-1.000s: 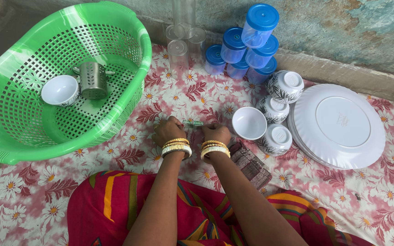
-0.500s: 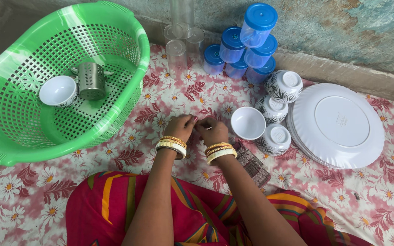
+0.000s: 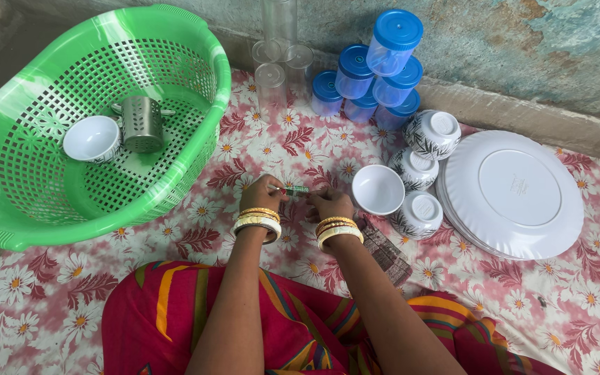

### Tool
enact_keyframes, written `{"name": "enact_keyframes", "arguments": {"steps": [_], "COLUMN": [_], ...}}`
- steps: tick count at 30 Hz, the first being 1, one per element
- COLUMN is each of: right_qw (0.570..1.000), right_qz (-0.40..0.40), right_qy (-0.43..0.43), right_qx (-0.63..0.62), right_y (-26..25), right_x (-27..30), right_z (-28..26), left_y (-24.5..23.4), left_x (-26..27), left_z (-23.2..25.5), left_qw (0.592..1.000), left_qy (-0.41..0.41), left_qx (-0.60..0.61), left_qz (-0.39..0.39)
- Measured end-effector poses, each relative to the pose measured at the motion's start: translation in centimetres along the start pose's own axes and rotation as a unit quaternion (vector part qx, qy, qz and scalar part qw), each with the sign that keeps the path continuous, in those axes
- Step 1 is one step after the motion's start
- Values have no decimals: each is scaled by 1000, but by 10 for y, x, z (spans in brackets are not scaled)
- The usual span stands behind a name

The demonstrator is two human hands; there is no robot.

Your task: The person sits on a floral mat and wipes several small white bowls with a dark cloth. They handle each bowl individually, wiping the exterior and interior, then place them in a stack. A green basket, plastic containers, and plates are visible nearby.

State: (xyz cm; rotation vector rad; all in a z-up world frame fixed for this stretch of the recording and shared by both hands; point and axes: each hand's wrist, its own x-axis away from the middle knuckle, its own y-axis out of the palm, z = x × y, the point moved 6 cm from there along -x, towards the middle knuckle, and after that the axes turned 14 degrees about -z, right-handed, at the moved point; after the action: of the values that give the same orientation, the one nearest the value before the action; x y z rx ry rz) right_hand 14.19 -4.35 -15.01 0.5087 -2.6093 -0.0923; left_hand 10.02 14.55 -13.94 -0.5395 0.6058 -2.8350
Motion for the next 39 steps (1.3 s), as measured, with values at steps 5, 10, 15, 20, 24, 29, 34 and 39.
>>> {"name": "enact_keyframes", "arguments": {"steps": [5,10,15,20,24,29,34,39], "right_qw": [998,991,960,923,932,926,901,879], "right_qz": [47,76,139,174,200,182,160,148], "right_qy": [-6,-45,-57,-115,-81,-90,-96,-64], "right_qx": [35,101,236,324,292,319,393,449], "right_y": [1,8,11,11,8,13,19,19], "right_x": [-2,1,4,0,0,3,6,10], "right_z": [3,-6,-7,-12,-9,-19,-29,-38], "left_y": [-8,-14,-3,4,4,5,3,-4], "left_x": [14,24,14,3,4,2,5,11], "left_z": [13,18,19,16,19,18,26,31], "left_qw": [991,969,936,923,913,913,891,899], "left_qy": [-69,-124,-118,-104,-77,-101,-90,-133], "left_qx": [-110,-198,-318,-356,-377,-376,-416,-395], "left_qz": [39,73,98,104,138,120,159,134]}}
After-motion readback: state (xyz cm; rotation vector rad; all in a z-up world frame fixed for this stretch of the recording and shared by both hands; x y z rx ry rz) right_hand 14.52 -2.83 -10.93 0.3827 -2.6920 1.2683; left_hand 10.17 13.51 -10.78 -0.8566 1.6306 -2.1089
